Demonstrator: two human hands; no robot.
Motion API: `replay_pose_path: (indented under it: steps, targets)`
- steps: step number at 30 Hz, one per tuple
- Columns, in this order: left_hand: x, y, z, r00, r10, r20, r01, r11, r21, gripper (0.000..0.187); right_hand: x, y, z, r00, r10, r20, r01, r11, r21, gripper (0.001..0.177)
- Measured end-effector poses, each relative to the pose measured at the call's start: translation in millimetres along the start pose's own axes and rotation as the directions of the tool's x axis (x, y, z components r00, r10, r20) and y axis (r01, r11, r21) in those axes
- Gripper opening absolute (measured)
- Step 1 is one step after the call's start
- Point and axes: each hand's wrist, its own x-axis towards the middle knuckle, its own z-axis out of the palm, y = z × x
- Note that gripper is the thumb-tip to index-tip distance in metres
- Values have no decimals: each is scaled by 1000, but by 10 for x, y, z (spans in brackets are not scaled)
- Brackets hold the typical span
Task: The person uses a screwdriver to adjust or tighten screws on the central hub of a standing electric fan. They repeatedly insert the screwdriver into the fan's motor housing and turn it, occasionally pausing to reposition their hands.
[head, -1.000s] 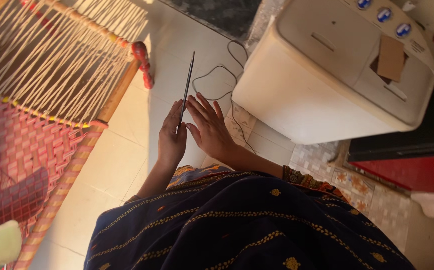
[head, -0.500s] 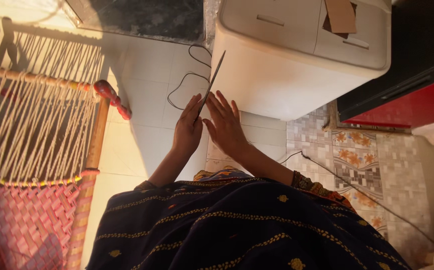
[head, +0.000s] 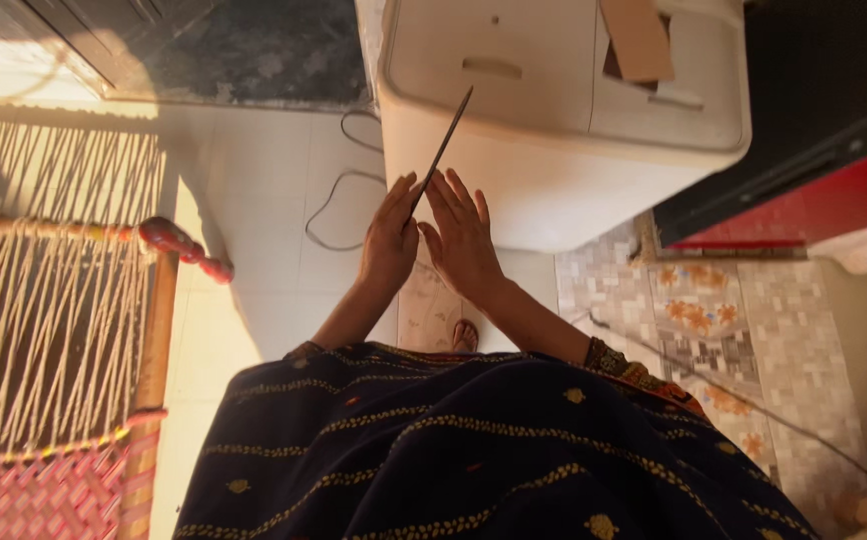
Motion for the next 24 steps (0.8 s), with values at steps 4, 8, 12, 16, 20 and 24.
replay_pose_path:
  steps: [4,8,12,16,20,24]
  targets:
    - [468,18,244,999,-32,-6,32,997,-68,58,327,411,-108,999,-36,-17,36,999,-16,59]
    - [799,-64,464,999,-32,-34,31,999,-8,55,540,756,-148,999,-29,19,28,999,25,59]
    - [1130,-103,637,995,-97,-31,96,995,-25,54,799,1047,-181,999,-34,25,33,999,28,58]
    - [1446,-252,741,996,-72,-57,72,997,11,50,1073,1305,-67,999,-16,29,15,998,57,56]
    - [1825,-568,837,994,-89,-58,90,996,26,51,1447,1680,192,1000,-21,13,19,991,132,56]
    - [2237,-936,999,996,-77,-36,78,996,33,50,1858,2175,527,1000,2,-17,-1,998,62,53]
